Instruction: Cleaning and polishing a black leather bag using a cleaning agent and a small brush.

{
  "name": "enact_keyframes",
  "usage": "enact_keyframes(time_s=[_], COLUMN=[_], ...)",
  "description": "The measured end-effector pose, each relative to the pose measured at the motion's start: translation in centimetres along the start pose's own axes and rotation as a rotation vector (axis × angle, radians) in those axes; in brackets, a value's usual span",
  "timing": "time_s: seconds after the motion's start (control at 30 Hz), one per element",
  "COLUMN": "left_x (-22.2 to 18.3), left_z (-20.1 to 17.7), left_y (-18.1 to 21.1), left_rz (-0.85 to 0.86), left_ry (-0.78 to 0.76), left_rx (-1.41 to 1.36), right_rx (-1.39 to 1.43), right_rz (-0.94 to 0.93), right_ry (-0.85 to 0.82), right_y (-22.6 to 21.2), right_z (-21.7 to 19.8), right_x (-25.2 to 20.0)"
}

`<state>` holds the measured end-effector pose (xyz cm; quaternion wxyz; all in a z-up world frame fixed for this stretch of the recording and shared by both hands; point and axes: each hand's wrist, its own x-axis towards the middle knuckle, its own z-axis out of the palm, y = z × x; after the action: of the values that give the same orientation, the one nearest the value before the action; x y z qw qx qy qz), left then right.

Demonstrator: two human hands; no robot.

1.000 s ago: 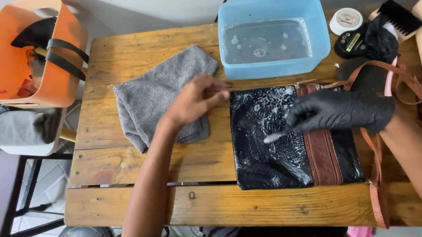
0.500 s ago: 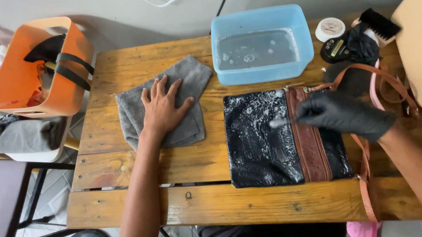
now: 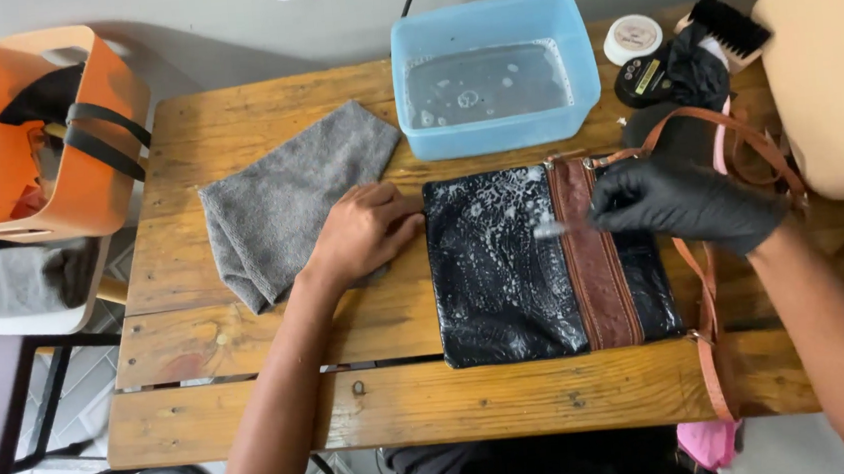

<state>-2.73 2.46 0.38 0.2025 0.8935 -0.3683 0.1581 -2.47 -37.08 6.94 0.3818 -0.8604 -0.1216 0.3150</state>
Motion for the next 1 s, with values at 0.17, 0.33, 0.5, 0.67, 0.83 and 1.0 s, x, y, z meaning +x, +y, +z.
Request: enact_keyframes(time_s=[0.17, 0.33, 0.5, 0.67, 0.83, 1.0], left_x=[0.4, 0.4, 1.3, 1.7, 2.2, 4.7], left_z=[-0.2, 0.5, 0.5, 0.5, 1.5, -0.1], left_y=[0.7, 1.2, 1.8, 2.4, 1.0, 1.0], left_rz=[0.000, -0.380, -0.626, -0.776, -0.978, -0.977], left_ry=[-0.014, -0.128, -0.105, -0.133, -0.152, -0.211], left_rx=[-0.123, -0.203, -0.398, -0.379, -0.506, -0.720], right_rx=[-0.118, 0.016, -0.207, -0.337, -0.952, -0.955], right_rz=[-0.209, -0.190, -0.251, -0.422, -0.240, -0.306], right_ry=[0.139, 0.167, 0.239, 0.449, 0.649, 0.705], right_y=[-1.0, 0.0, 0.6, 2.5, 6.3, 5.4], right_z=[0.5, 0.3, 1.1, 4.4, 6.9, 8.7], right_x=[0.8, 1.7, 2.7, 3.3, 3.1, 4.0])
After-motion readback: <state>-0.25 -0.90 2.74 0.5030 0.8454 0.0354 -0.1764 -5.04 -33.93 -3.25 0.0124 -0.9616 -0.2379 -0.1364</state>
